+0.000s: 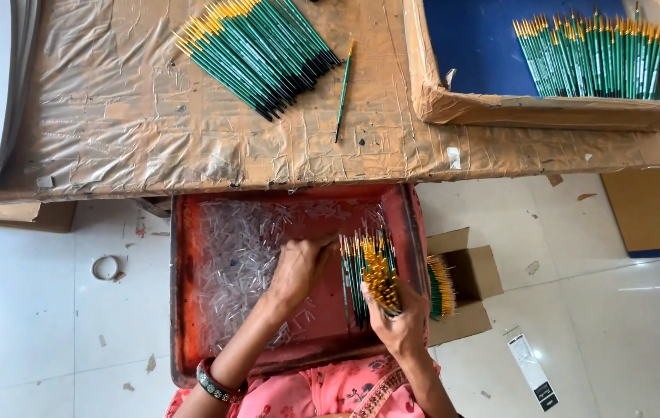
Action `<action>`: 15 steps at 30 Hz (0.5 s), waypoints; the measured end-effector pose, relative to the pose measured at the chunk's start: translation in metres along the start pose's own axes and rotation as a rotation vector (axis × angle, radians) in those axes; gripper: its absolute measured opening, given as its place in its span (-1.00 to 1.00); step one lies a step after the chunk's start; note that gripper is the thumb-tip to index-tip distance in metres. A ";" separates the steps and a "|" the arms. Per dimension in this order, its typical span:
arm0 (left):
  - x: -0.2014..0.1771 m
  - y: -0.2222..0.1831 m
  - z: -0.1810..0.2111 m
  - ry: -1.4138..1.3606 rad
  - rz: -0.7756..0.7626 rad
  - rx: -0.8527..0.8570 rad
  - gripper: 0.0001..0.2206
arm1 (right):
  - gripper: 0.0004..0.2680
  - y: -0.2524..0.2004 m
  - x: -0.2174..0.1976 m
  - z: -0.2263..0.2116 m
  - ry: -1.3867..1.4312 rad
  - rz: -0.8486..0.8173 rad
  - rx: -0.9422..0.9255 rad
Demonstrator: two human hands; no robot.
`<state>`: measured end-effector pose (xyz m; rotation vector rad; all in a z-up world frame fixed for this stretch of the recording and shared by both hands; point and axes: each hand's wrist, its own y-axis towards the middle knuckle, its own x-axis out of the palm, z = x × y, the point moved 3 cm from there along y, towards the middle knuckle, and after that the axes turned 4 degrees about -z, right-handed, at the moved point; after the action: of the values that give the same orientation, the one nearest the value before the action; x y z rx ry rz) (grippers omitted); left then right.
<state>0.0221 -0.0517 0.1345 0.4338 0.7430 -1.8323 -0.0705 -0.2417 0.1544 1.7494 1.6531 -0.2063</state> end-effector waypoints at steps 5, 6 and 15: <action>0.002 -0.007 0.001 -0.226 0.038 0.329 -0.82 | -0.81 0.007 -0.003 -0.003 0.472 -0.003 0.496; -0.004 -0.007 0.005 -0.227 0.039 0.329 -0.82 | -0.81 0.005 -0.004 -0.002 0.471 -0.005 0.495; -0.020 -0.010 0.030 -0.917 -0.308 0.249 -0.71 | -0.86 -0.038 0.010 0.035 0.668 -0.017 0.627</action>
<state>0.0215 -0.0554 0.1718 -0.3938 -0.0609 -2.1325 -0.0919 -0.2563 0.1086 2.4570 2.2390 -0.1671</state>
